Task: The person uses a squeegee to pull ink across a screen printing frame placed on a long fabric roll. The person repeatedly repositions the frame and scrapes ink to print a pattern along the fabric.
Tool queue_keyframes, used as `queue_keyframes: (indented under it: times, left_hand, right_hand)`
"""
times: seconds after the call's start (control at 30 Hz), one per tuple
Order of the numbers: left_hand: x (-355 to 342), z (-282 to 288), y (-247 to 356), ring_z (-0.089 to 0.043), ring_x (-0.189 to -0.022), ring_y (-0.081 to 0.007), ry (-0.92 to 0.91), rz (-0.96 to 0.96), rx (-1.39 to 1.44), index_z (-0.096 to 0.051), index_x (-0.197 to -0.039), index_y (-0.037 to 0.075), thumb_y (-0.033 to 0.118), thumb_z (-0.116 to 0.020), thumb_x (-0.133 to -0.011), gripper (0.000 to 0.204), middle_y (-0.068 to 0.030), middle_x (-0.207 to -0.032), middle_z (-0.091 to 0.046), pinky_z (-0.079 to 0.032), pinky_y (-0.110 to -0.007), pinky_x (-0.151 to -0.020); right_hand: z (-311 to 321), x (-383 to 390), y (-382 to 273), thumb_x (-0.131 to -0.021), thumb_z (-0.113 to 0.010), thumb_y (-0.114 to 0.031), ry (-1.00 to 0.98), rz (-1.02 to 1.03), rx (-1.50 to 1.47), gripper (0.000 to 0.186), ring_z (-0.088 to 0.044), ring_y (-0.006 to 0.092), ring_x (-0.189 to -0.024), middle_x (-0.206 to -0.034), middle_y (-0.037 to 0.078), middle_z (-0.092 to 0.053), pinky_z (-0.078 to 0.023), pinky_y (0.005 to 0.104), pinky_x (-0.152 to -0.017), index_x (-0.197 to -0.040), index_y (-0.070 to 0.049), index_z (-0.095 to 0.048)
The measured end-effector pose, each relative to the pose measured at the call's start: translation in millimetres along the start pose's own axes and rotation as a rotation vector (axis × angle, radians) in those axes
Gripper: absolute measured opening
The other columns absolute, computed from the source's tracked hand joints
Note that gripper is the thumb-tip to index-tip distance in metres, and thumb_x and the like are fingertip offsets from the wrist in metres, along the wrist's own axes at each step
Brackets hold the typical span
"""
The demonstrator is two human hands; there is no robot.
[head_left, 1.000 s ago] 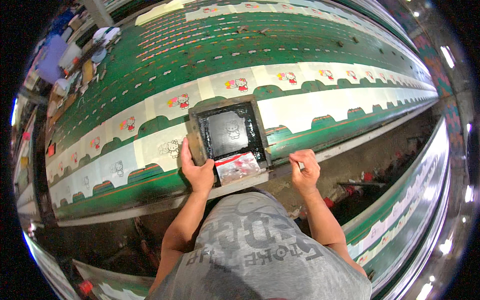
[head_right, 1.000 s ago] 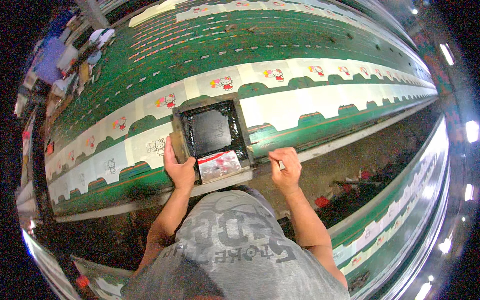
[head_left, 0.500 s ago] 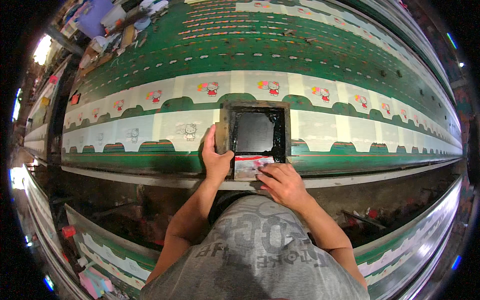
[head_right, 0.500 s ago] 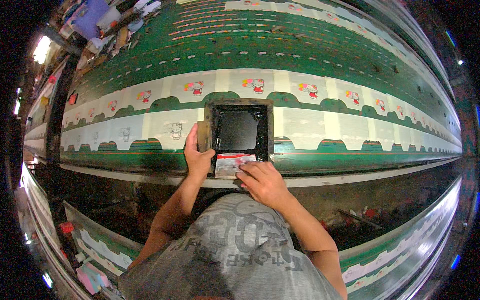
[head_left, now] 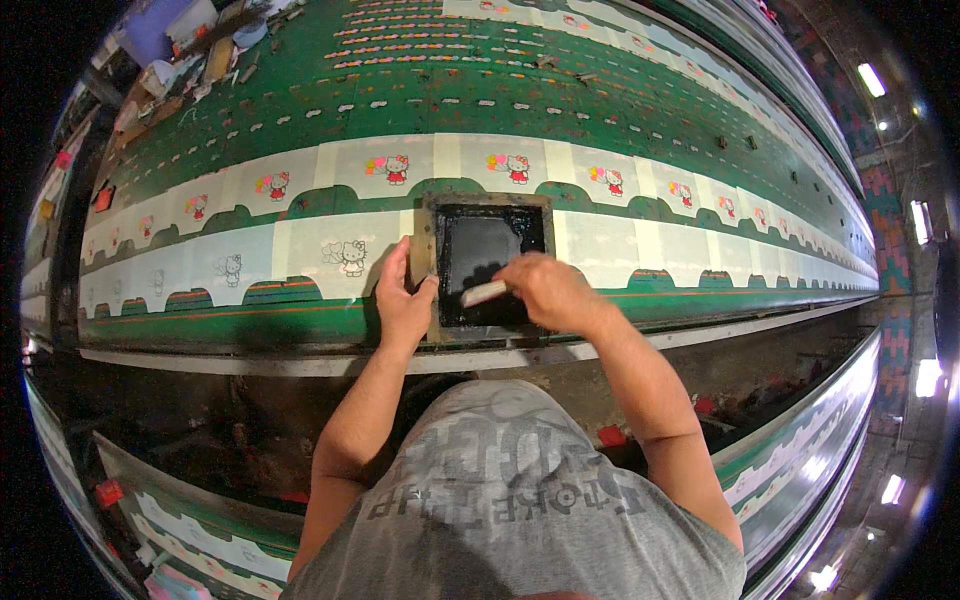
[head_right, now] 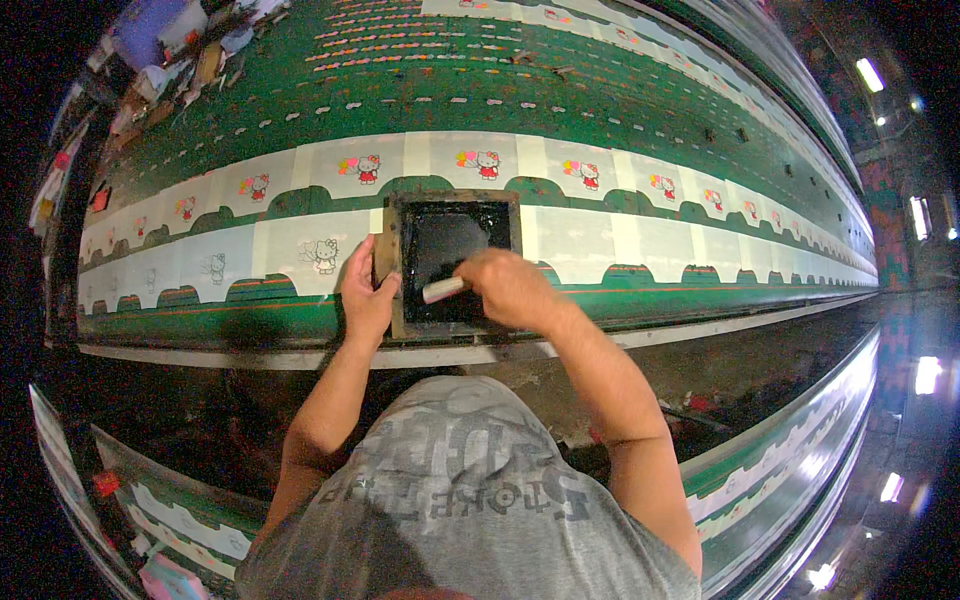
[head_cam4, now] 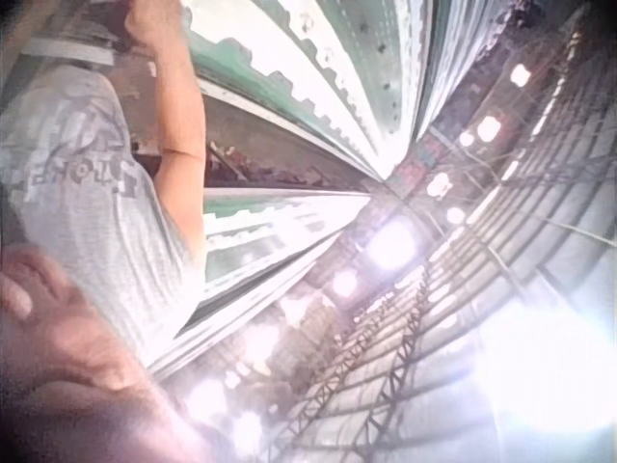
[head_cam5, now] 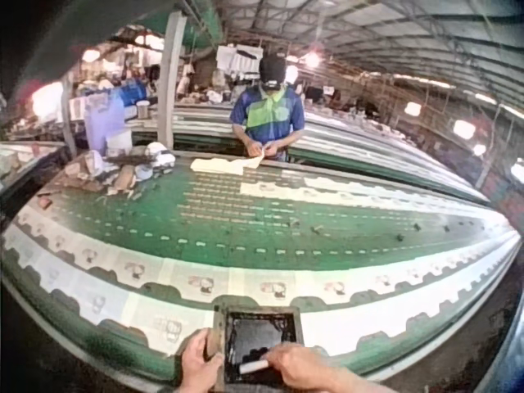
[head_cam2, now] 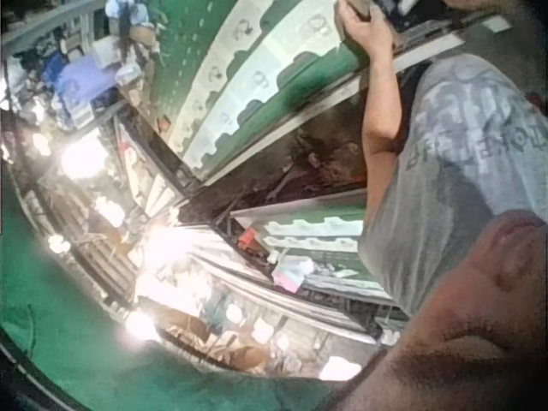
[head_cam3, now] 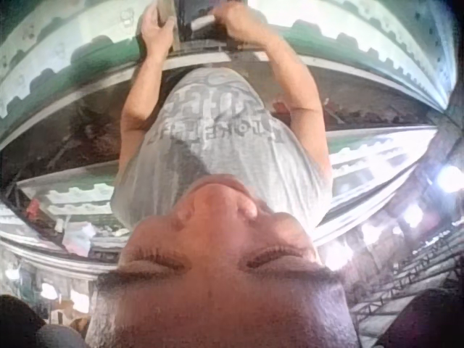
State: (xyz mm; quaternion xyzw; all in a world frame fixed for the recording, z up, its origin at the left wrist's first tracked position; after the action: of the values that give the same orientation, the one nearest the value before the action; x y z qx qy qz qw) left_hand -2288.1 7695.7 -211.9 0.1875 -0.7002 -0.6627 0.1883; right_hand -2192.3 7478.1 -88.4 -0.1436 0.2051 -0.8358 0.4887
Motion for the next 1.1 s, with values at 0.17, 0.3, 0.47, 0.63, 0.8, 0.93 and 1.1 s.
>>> queue_keyframes:
  times: [0.17,0.3,0.47,0.63,0.8,0.93,1.1]
  left_hand:
    - [-10,-1,10,-0.057,-0.154,-0.0283,-0.091,0.122,0.098,-0.041,-0.172,-0.003,-0.017,-0.073,-0.094,0.086,-0.0229,-0.168,-0.056,-0.043,-0.039,-0.129]
    - [-11,4,17,-0.059,-0.152,-0.0275,-0.096,0.133,0.065,-0.041,-0.171,-0.003,-0.018,-0.074,-0.093,0.086,-0.0223,-0.165,-0.058,-0.045,-0.039,-0.128]
    - [-11,3,16,-0.056,-0.155,-0.0276,-0.116,0.146,0.077,-0.042,-0.170,-0.003,-0.020,-0.073,-0.092,0.086,-0.0230,-0.169,-0.055,-0.043,-0.040,-0.130]
    - [-7,1,15,-0.055,-0.155,-0.0272,-0.091,0.086,0.079,-0.041,-0.172,-0.002,-0.019,-0.072,-0.094,0.085,-0.0220,-0.169,-0.055,-0.042,-0.040,-0.131]
    - [2,-6,16,-0.054,-0.156,-0.0278,-0.031,0.076,0.066,-0.038,-0.175,-0.002,-0.014,-0.075,-0.094,0.090,-0.0222,-0.171,-0.053,-0.041,-0.039,-0.130]
    - [10,-12,8,-0.054,-0.157,-0.0300,0.021,-0.031,-0.109,-0.038,-0.175,-0.002,-0.011,-0.076,-0.085,0.099,-0.0228,-0.171,-0.054,-0.041,-0.040,-0.130]
    - [12,-20,20,-0.050,-0.162,-0.0318,0.062,-0.094,-0.133,-0.039,-0.174,-0.006,-0.016,-0.069,-0.077,0.102,-0.0243,-0.172,-0.051,-0.037,-0.041,-0.134]
  right_hand:
    - [12,-49,39,-0.086,-0.065,0.007,0.202,-0.009,0.053,0.035,-0.073,0.0454,-0.114,-0.112,0.023,-0.077,-0.059,0.0558,-0.102,-0.117,-0.001,-0.080]
    - [14,-63,43,-0.091,-0.067,0.007,0.357,-0.046,0.053,0.037,-0.073,0.0460,-0.105,-0.107,0.022,-0.076,-0.060,0.0540,-0.092,-0.124,-0.002,-0.080]
    - [-6,-28,5,-0.087,-0.067,0.008,0.313,-0.023,0.127,0.048,-0.074,0.0422,-0.106,-0.112,0.019,-0.078,-0.059,0.0535,-0.096,-0.130,-0.007,-0.082]
    - [-31,21,-37,-0.082,-0.073,0.003,0.274,-0.024,0.126,0.053,-0.073,0.0352,-0.108,-0.119,0.013,-0.079,-0.057,0.0487,-0.097,-0.133,-0.009,-0.082]
    - [-39,46,-55,-0.081,-0.077,0.000,0.249,-0.060,0.119,0.053,-0.072,0.0328,-0.110,-0.122,0.012,-0.078,-0.056,0.0467,-0.097,-0.133,-0.008,-0.081]
    - [-38,54,-48,-0.087,-0.079,0.001,0.313,-0.028,0.015,0.043,-0.072,0.0338,-0.109,-0.122,0.011,-0.079,-0.057,0.0471,-0.095,-0.129,-0.008,-0.083]
    - [-35,81,-30,-0.086,-0.081,-0.003,0.501,-0.006,-0.041,0.036,-0.071,0.0332,-0.117,-0.121,0.009,-0.078,-0.056,0.0490,-0.097,-0.121,-0.007,-0.082]
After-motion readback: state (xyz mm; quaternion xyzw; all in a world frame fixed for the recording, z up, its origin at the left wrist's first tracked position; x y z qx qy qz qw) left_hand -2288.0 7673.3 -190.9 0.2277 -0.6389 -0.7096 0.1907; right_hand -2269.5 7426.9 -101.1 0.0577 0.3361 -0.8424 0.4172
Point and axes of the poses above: each hand's wrist, its own x-axis away from the middle knuckle, its own z-axis out of the back of the hand, y = z × x, the point moved 6 cm from there along -x, towards the middle knuckle
